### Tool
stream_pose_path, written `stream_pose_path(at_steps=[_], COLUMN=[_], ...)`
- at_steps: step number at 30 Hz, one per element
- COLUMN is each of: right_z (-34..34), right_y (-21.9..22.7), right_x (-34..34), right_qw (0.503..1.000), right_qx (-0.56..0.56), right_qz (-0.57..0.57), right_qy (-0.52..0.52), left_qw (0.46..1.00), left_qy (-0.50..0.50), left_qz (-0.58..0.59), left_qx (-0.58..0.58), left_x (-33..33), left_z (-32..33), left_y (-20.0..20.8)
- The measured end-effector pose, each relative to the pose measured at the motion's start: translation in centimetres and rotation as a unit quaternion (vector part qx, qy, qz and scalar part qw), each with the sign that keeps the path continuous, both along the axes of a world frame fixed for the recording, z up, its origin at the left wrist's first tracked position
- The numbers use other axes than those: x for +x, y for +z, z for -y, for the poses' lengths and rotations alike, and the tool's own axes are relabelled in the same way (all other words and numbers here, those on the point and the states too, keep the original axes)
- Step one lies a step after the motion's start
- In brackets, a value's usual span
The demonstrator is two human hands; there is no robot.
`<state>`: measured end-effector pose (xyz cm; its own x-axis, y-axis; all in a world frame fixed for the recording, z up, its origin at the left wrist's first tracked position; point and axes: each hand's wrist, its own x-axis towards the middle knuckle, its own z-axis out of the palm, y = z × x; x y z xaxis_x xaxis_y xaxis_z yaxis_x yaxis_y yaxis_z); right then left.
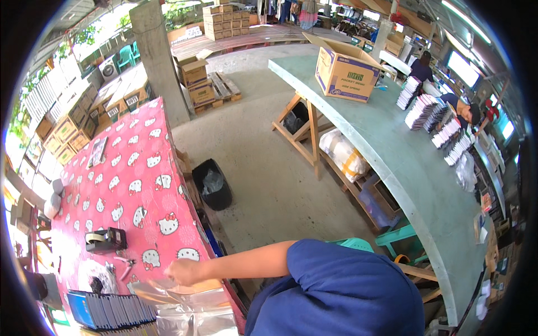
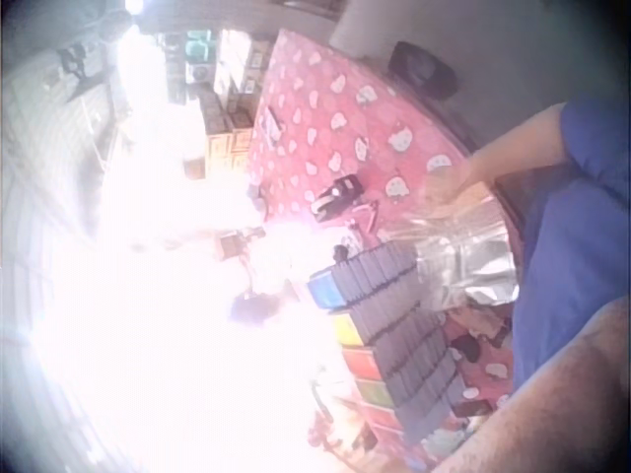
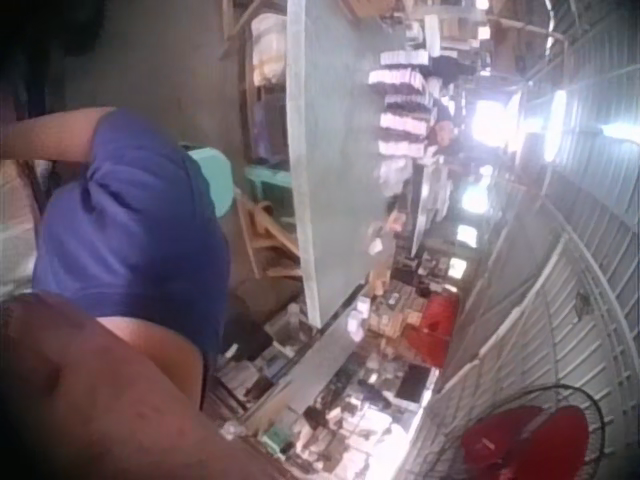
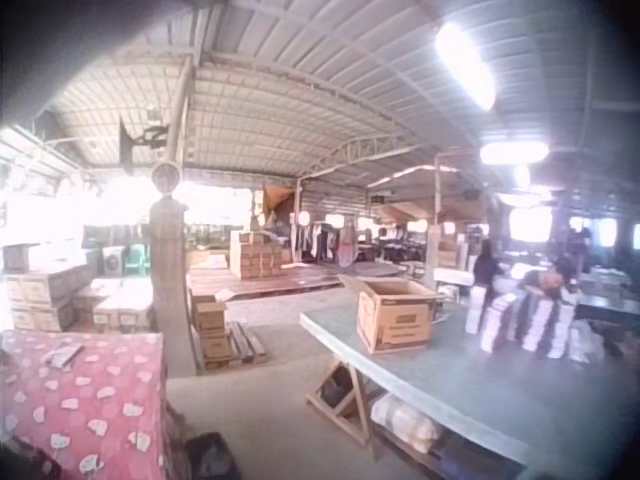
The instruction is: The person stacks several small notebooks of different colors, places them inside a clear plastic bag, and seals the bag with tape from a dispenser.
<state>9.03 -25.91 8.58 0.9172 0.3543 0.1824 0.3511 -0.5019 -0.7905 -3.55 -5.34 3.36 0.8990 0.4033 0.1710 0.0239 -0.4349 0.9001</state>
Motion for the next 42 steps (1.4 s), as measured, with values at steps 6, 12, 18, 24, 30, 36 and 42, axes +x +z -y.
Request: stream_pose_path(at_steps=[6,12,18,24,30,36,42], right_z=[-4.8,-0.3,-2.5,-1.9,-6.9,-8.5,-7.3], right_y=[-9.9,-11.9,-7.1,-5.9,-5.0,-9.0,-9.0], right_x=[5.9,8.3,6.9,6.6,4.3,5.1,8.0], right_qw=[0.991,0.997,0.982,0.965,0.907,0.912,0.921], right_qx=[0.008,-0.018,-0.052,-0.112,-0.180,-0.202,-0.148], right_qz=[-0.098,-0.049,-0.165,-0.198,0.306,0.274,0.285], right_qy=[0.092,0.064,0.074,0.128,0.228,0.227,0.219], left_qw=[0.970,0.925,0.909,0.929,0.910,0.899,0.874], left_qy=[0.002,-0.094,0.003,0.047,0.071,0.072,0.298], left_qz=[-0.009,-0.129,-0.188,-0.194,-0.210,-0.211,-0.189], left_qx=[0.245,0.346,0.373,0.312,0.349,0.378,0.333], left_x=[0.1,1.6,-0.6,-1.8,-0.9,-0.9,-1.4], left_z=[-1.9,4.6,3.0,3.9,4.4,3.7,5.0], left_y=[-2.4,-2.3,-1.9,-2.0,-1.6,-2.2,-2.7])
